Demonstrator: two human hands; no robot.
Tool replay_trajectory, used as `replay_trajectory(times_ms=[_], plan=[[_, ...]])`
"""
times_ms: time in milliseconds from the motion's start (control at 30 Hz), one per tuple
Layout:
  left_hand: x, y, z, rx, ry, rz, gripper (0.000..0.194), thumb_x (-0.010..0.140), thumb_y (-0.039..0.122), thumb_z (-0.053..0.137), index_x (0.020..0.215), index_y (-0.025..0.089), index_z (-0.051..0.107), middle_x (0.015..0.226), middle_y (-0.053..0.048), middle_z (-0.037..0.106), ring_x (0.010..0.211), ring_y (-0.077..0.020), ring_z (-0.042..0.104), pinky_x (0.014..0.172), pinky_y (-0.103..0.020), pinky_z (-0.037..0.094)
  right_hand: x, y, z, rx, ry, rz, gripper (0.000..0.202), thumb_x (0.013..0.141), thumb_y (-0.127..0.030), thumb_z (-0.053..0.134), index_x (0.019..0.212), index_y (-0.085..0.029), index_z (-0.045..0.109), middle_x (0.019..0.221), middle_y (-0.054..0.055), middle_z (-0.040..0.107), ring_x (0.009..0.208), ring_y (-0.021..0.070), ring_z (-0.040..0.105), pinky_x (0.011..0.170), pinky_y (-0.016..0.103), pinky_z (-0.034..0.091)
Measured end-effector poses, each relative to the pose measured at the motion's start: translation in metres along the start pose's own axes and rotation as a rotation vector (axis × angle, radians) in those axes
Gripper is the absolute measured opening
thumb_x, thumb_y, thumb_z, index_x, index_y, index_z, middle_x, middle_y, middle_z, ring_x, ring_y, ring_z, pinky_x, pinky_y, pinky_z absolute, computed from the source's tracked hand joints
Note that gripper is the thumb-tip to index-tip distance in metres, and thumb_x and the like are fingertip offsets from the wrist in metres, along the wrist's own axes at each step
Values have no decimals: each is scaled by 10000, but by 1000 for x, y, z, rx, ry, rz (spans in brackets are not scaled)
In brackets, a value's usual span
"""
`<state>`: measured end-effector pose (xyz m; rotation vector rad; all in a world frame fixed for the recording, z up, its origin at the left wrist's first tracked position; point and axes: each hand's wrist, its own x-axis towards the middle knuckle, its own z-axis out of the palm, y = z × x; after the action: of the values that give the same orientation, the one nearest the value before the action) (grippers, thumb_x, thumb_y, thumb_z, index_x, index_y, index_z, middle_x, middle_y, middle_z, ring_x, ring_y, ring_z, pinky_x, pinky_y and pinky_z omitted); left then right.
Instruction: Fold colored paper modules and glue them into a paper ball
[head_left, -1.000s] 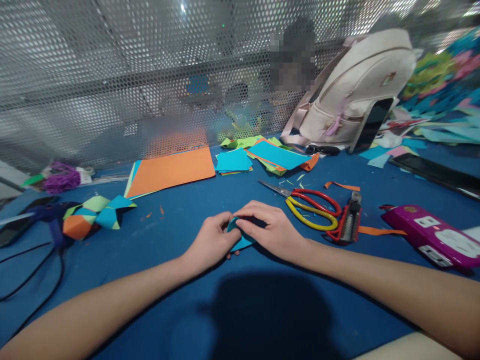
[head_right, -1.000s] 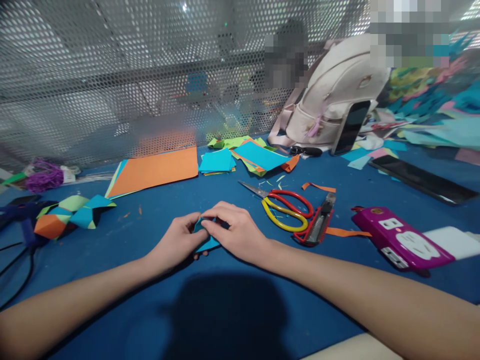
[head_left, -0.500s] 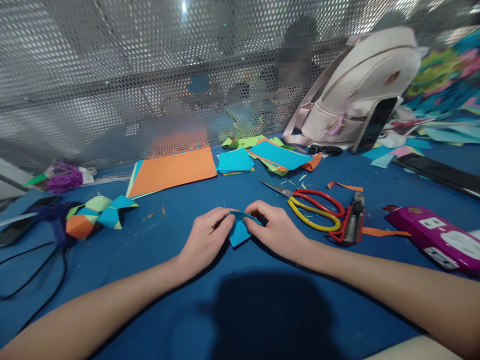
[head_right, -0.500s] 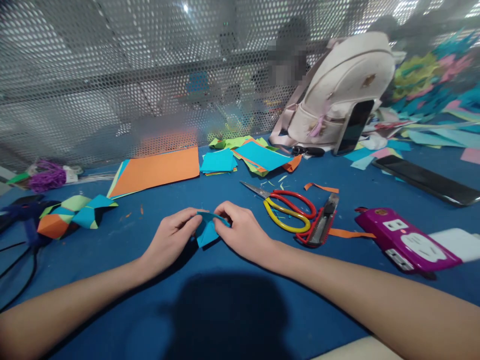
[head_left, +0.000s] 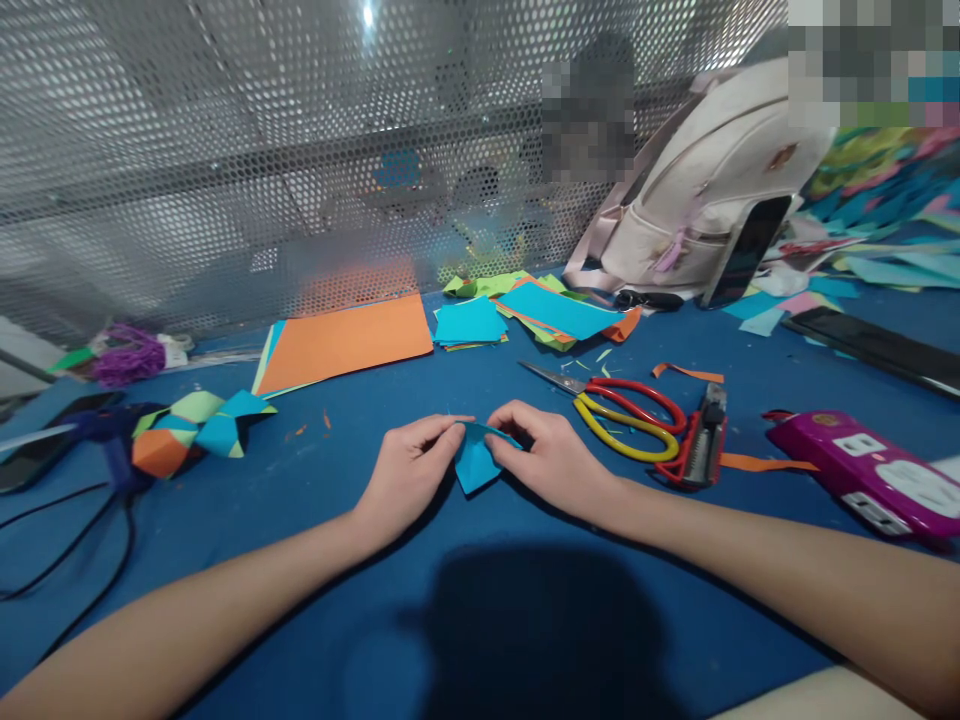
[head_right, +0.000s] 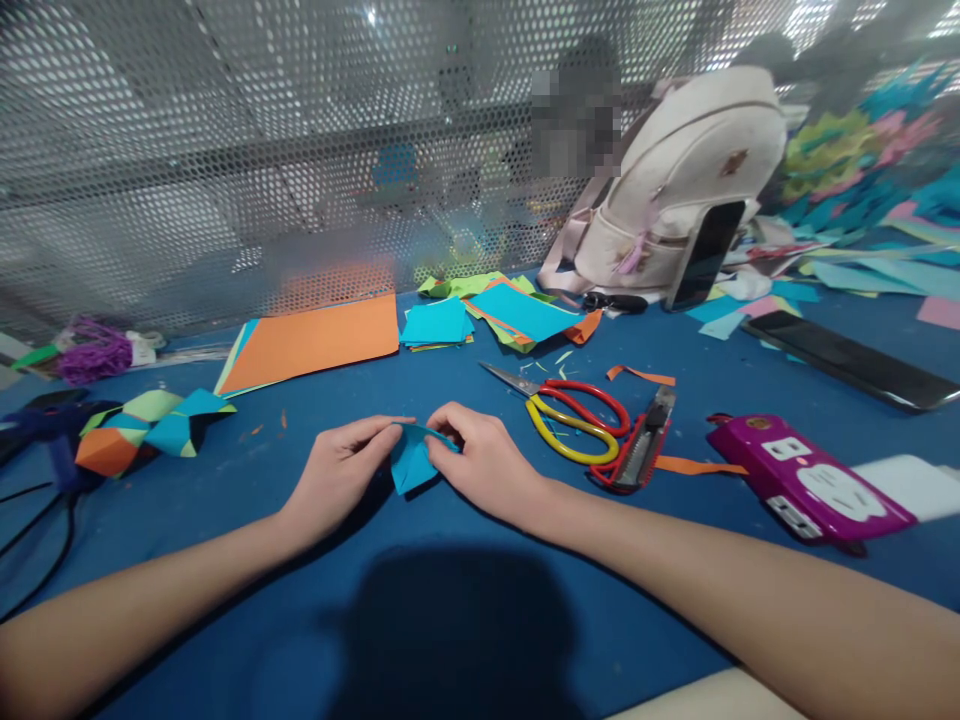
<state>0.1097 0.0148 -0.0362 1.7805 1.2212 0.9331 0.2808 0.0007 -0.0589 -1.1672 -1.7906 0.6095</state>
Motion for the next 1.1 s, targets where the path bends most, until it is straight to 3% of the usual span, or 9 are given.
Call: replay_trajectory(times_ms=[133, 300, 467, 633, 800, 900, 1033, 1100], plan=[[-1, -2, 0, -38, 64, -23, 238, 830, 317, 536, 883, 170, 716, 899, -27, 713, 851, -166, 620, 759, -226, 468, -1, -3, -2, 34, -51, 59, 141, 822, -291, 533, 909, -182, 552, 763, 0, 607, 652, 122, 548, 605, 247, 445], [-5, -1, 3, -76, 18, 18, 178, 826, 241, 514, 884, 161, 661, 927, -38, 687, 867, -152, 615, 769, -237, 472, 0, 3, 5, 62, -39, 61, 207, 738, -149, 560, 941, -188, 541, 828, 10, 634, 744, 138, 596, 693, 272, 488], [-7, -4, 6, -8, -10, 180, 111, 739, 97, 504, 784, 165, 579, 898, -38, 634, 845, -144, 594, 732, -250, 464, -1, 7, 6, 76, -19, 35, 257, 703, -90, 555, 939, -191, 533, 820, 3, 634, 725, 133, 599, 692, 272, 493], [-9, -9, 9, 59, -34, 286, 90, 748, 84, 513, 748, 174, 523, 876, -32, 593, 817, -133, 562, 680, -242, 441, -3, 4, 2, 9, 66, -44, 217, 743, -86, 515, 927, -198, 537, 860, 18, 644, 772, 146, 612, 712, 277, 491], [-10, -11, 13, 45, -73, 212, 61, 773, 137, 539, 761, 179, 496, 817, -1, 549, 678, -100, 519, 605, -226, 429, -4, 5, 3, -96, 91, -186, 178, 806, -106, 479, 944, -200, 541, 903, 47, 651, 854, 172, 618, 779, 308, 490], [-9, -10, 13, -100, -94, 108, 62, 782, 172, 530, 752, 181, 477, 787, 20, 539, 596, -80, 536, 565, -219, 453, -5, 4, 4, -82, 75, -220, 219, 814, -136, 495, 1024, -195, 519, 954, 68, 639, 885, 178, 612, 793, 320, 495], [-4, -7, 12, -221, -7, 10, 94, 750, 196, 559, 714, 174, 475, 755, 31, 557, 582, -77, 577, 564, -217, 489, -5, 1, 3, -45, 52, -86, 371, 766, -220, 574, 1118, -163, 469, 972, 89, 618, 834, 187, 602, 736, 335, 515], [-3, -6, 12, -276, 25, -40, 122, 733, 218, 585, 714, 172, 473, 772, 33, 565, 585, -81, 595, 580, -230, 508, -3, 0, 3, -10, 47, 2, 330, 764, -203, 552, 1084, -168, 478, 894, 58, 622, 756, 168, 599, 682, 317, 517]])
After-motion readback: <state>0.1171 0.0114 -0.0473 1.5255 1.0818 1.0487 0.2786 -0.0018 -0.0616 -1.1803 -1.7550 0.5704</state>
